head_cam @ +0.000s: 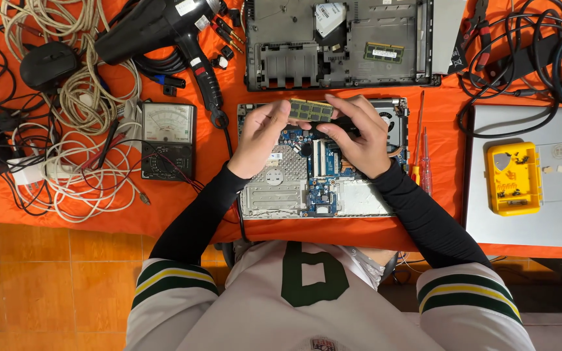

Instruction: The recorder uses a multimeter and hair dryer to diagnose and repair a laptop motherboard.

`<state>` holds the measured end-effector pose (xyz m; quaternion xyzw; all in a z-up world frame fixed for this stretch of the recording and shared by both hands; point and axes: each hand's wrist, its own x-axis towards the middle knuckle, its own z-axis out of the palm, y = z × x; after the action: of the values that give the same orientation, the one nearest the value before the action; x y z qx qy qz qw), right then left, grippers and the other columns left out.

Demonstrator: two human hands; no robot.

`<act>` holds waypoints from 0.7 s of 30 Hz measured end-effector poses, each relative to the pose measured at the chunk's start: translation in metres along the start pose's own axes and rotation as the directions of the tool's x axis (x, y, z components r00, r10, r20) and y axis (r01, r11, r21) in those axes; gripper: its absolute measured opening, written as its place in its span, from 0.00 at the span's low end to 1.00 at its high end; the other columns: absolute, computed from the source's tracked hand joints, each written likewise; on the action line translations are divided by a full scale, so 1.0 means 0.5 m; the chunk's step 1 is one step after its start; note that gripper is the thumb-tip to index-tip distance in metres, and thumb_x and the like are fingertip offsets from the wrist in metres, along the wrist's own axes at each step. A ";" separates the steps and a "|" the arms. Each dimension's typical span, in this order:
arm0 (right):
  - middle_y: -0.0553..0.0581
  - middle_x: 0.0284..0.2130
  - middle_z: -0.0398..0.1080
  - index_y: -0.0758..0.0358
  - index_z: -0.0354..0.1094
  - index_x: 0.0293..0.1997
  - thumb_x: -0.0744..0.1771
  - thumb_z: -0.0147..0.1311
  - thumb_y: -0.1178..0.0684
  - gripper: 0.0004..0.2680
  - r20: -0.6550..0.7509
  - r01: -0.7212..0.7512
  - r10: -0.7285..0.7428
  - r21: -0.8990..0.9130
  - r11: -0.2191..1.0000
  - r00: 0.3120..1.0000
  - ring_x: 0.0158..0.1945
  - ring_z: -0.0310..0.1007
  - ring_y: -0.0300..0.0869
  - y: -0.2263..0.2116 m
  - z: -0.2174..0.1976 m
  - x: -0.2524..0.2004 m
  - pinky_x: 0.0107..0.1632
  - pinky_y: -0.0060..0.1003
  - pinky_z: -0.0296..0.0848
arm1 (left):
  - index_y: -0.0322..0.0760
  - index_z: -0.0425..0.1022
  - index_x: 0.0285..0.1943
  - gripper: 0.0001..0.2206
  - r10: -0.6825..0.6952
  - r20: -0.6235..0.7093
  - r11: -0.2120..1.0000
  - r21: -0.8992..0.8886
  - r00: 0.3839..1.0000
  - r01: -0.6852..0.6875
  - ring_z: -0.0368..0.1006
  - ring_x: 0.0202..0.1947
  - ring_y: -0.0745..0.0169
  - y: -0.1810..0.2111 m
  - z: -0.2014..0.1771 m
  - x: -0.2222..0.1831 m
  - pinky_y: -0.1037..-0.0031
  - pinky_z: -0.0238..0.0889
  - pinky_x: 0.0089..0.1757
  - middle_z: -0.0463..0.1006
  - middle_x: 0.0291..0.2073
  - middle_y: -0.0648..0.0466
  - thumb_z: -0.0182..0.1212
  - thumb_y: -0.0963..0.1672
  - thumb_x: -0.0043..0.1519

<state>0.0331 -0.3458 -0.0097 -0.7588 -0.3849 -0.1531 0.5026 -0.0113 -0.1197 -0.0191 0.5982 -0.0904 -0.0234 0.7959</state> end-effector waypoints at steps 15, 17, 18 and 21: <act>0.54 0.39 0.71 0.66 0.72 0.59 0.66 0.68 0.58 0.16 0.011 -0.001 0.001 0.006 1.000 1.000 0.41 0.70 0.40 0.007 0.003 -0.007 0.46 0.33 0.70 | 0.34 0.58 0.76 0.27 0.065 0.205 0.996 0.042 0.977 -0.075 0.69 0.67 0.67 0.008 0.012 -0.015 0.71 0.63 0.64 0.73 0.65 0.49 0.55 0.53 0.73; 0.54 0.40 0.70 0.67 0.72 0.60 0.66 0.68 0.58 0.16 0.016 -0.009 0.009 0.015 1.000 1.000 0.42 0.70 0.40 -0.009 0.002 0.003 0.46 0.33 0.70 | 0.34 0.57 0.77 0.28 0.068 0.226 0.997 0.021 0.972 -0.074 0.69 0.66 0.67 0.014 0.017 -0.017 0.71 0.63 0.64 0.72 0.66 0.49 0.57 0.51 0.73; 0.55 0.40 0.70 0.67 0.72 0.61 0.66 0.67 0.58 0.16 0.025 -0.018 0.017 0.025 1.000 1.000 0.42 0.70 0.40 -0.017 -0.002 0.006 0.47 0.33 0.71 | 0.34 0.55 0.78 0.29 0.069 0.243 0.997 -0.002 0.967 -0.071 0.69 0.64 0.67 0.015 0.021 -0.016 0.71 0.63 0.64 0.72 0.66 0.49 0.60 0.49 0.72; 0.56 0.40 0.69 0.68 0.71 0.62 0.66 0.67 0.58 0.18 0.056 -0.038 0.038 0.002 0.999 0.998 0.42 0.69 0.42 -0.025 -0.006 0.010 0.46 0.34 0.69 | 0.33 0.56 0.78 0.31 0.108 0.197 0.994 -0.013 0.974 -0.108 0.73 0.56 0.68 0.011 0.022 -0.010 0.72 0.68 0.58 0.74 0.61 0.49 0.67 0.44 0.68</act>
<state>0.0277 -0.3436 0.0029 -0.7691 -0.3846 -0.1214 0.4957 -0.0186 -0.1280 -0.0113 0.5863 -0.2014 -0.0396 0.7836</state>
